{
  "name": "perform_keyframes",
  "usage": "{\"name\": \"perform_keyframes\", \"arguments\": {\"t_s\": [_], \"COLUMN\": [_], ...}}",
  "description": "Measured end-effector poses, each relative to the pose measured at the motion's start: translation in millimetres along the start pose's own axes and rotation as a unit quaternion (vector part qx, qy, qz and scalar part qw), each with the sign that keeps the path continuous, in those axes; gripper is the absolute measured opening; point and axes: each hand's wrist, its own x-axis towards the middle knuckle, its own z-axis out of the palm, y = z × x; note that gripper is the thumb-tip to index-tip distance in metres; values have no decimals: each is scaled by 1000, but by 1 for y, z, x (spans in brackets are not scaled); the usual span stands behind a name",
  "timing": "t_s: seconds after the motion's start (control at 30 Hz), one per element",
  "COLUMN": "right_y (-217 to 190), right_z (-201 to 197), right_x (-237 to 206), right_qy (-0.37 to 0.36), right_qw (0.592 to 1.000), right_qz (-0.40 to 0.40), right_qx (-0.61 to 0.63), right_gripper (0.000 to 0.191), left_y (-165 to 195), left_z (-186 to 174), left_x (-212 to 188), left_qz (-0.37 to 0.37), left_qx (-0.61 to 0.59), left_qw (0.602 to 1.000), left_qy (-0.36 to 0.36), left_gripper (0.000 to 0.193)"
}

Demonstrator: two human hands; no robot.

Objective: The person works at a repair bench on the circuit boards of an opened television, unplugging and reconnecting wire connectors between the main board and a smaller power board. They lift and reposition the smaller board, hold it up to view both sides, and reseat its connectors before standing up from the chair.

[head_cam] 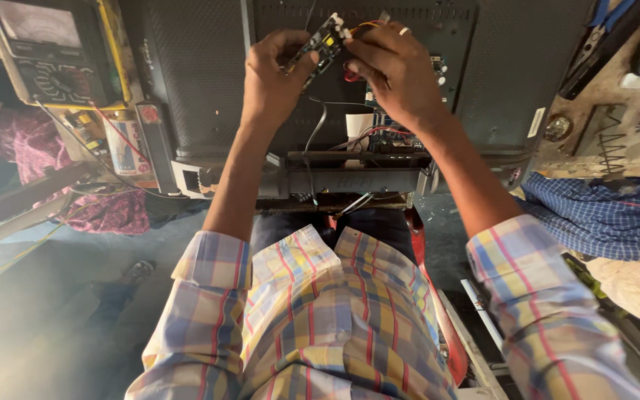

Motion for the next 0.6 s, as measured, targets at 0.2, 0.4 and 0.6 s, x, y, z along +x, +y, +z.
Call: {"name": "perform_keyframes", "arguments": {"t_s": [0.2, 0.4, 0.6], "right_y": [-10, -30, -32], "right_z": [-10, -13, -11], "right_x": [-27, -43, -39], "right_qy": [112, 117, 73], "right_qw": [923, 992, 995], "right_qz": [121, 35, -2], "right_qx": [347, -23, -74], "right_gripper": [33, 29, 32], "left_y": [2, 26, 51], "left_z": [-2, 10, 31], "left_x": [-12, -13, -18], "left_qz": [161, 195, 245], "left_qx": [181, 199, 192], "left_qw": [969, 958, 950], "left_qy": [49, 62, -38], "left_gripper": [38, 53, 45]}}
